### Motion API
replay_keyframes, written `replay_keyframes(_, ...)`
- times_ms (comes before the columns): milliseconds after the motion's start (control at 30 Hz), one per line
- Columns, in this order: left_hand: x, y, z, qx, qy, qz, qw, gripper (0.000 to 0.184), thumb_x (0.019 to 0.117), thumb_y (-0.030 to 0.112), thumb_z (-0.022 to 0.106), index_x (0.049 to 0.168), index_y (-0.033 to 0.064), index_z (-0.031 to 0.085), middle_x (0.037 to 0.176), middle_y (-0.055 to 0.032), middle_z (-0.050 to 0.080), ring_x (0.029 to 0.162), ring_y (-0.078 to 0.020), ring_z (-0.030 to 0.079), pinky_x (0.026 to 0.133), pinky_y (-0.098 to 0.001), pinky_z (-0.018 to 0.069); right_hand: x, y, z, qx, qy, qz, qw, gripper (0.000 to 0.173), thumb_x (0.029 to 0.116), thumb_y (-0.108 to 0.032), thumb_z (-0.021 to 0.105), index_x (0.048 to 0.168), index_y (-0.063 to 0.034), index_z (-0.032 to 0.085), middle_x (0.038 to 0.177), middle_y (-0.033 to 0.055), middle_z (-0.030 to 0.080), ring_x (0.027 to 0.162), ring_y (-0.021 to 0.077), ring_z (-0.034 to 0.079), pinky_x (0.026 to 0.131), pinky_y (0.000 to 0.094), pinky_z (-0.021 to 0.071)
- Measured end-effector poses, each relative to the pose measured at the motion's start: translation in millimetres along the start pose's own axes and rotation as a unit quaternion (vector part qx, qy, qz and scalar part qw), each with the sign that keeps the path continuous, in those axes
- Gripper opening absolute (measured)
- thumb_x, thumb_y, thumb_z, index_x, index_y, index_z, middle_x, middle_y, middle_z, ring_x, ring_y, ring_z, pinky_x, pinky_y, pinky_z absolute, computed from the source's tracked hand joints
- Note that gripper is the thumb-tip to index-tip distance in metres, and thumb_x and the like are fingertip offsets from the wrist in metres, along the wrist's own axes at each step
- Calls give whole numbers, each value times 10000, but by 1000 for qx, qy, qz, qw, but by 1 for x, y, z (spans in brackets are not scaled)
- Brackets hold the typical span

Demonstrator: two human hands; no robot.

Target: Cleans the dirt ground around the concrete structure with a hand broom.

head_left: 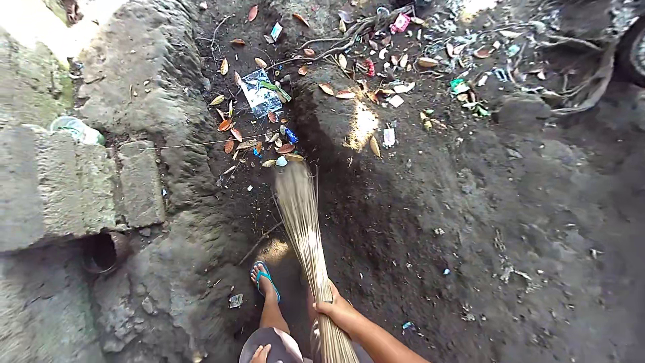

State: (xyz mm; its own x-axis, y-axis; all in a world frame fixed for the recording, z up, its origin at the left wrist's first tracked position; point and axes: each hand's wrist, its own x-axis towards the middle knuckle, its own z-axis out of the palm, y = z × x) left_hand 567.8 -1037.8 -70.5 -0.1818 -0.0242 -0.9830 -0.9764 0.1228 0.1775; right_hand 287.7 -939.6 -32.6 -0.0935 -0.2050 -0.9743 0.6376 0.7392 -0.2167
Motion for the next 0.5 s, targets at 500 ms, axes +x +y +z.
replay_keyframes(500,-6,73,51,-184,144,-50,971,560,1031,327,604,1501,36,509,1566,-199,471,1482,-318,421,1245,-479,308,12,-61,-122,-364,-221,77,901,911,878,-155,759,1613,-184,222,1387,204,571,1207,319,614,1014,532,500)
